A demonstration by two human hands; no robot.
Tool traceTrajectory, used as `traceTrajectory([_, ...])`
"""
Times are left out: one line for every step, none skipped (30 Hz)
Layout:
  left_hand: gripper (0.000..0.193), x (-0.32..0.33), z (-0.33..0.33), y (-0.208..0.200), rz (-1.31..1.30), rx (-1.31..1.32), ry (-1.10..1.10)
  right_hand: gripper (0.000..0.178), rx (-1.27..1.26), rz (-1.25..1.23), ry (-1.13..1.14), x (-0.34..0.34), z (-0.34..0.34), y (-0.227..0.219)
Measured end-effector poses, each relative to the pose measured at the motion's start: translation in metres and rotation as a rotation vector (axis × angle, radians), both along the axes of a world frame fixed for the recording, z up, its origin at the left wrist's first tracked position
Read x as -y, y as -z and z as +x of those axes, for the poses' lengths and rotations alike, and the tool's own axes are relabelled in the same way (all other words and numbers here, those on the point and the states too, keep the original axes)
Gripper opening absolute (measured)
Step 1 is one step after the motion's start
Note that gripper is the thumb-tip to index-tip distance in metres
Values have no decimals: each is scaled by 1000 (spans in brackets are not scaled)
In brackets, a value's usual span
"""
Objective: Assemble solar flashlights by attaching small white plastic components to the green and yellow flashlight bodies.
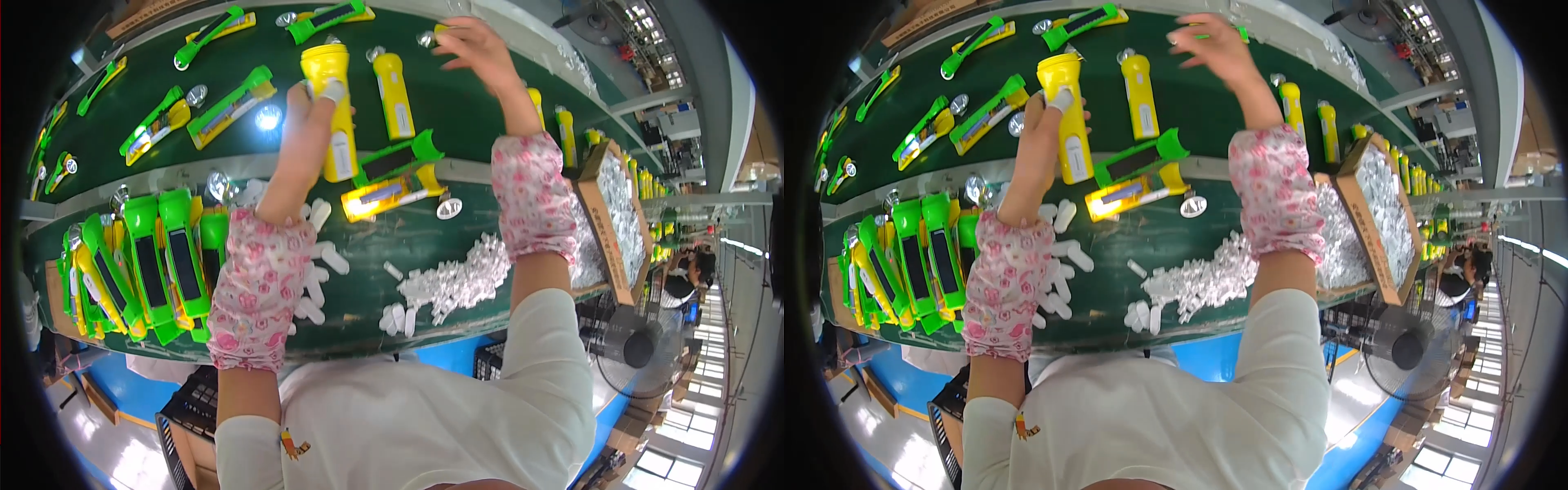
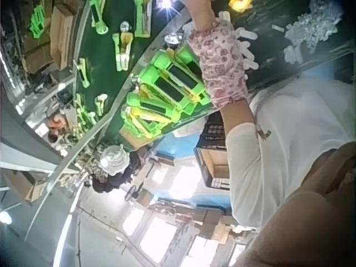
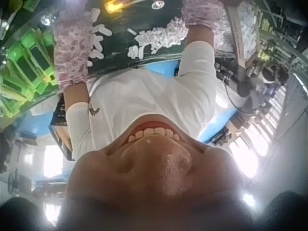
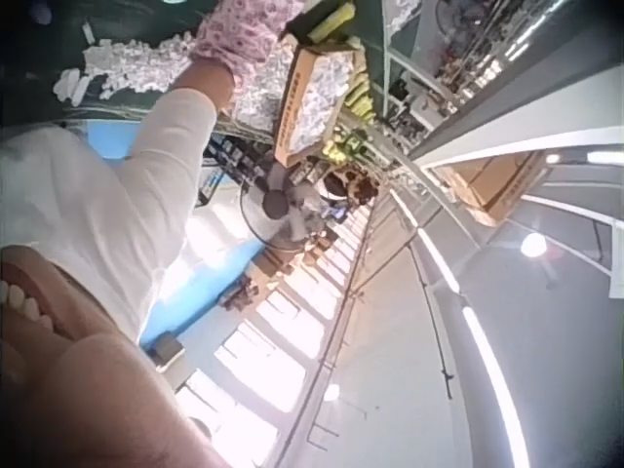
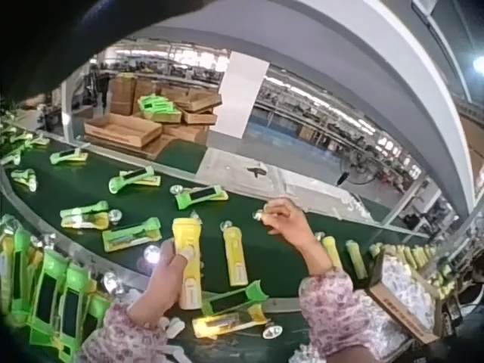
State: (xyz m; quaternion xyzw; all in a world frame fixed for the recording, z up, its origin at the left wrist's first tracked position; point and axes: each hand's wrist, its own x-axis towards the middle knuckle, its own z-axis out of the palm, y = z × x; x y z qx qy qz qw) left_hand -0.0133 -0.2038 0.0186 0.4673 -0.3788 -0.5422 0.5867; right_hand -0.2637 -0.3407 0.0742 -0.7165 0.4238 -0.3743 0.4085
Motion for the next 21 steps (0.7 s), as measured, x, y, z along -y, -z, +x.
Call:
traceTrajectory([29,23,-8,-5,22,-55,-7,53,-513,-522,365,72,-72,35])
traceTrajectory([28,37,3,7,63,-31,-26,53,-905,-586,495,94,-72,60])
traceTrajectory([28,49,11,24,102,-9,-36,53,-1299,-643,640,113,-68,77])
traceTrajectory([28,63,8,41,135,34,-7,51,-1359,-602,660,137,-89,90])
traceTrajectory([28,77,-3,71,108,216,-96,50,-1423,-562,685,162,-114,94])
traceTrajectory([28,76,-15,72,117,542,-114,55,-1437,-537,636,172,-130,102])
traceTrajectory([30,84,-11,100,59,591,-244,59,-1421,-535,565,181,-118,107])
traceTrajectory([39,83,-21,91,81,678,-183,56,-1464,-440,536,181,-138,110])
traceTrajectory([42,87,-18,92,108,682,-120,53,-1484,-362,491,185,-134,108])
traceTrajectory([44,87,-16,95,118,728,-137,51,-1487,-399,481,184,-125,107])
traceTrajectory([47,88,-15,98,124,771,-151,48,-1494,-434,477,180,-119,103])
traceTrajectory([54,76,-17,77,173,847,-115,48,-1438,-481,430,158,-110,100])
traceTrajectory([56,69,-26,63,107,949,-149,48,-1453,-473,443,145,-115,86])
traceTrajectory([58,62,-33,49,40,1050,-193,47,-1253,-362,375,133,-117,72])
traceTrajectory([58,51,-37,32,-50,1101,-244,46,-1046,-255,304,120,-116,60])
traceTrajectory([56,44,-41,24,-135,976,-145,54,-999,-376,274,102,-117,51])
traceTrajectory([54,37,-45,16,-218,849,-45,54,-1007,-371,289,80,-119,41])
traceTrajectory([49,20,-55,1,-199,567,81,53,-900,-492,258,50,-116,30])
traceTrajectory([48,8,-60,-6,-35,173,339,52,-784,-611,216,17,-106,19])
traceTrajectory([48,-5,-66,-11,138,-230,585,50,-664,-504,256,-23,-93,7])
traceTrajectory([55,-25,-74,-22,277,-443,637,49,-540,-394,295,-65,-76,-7])
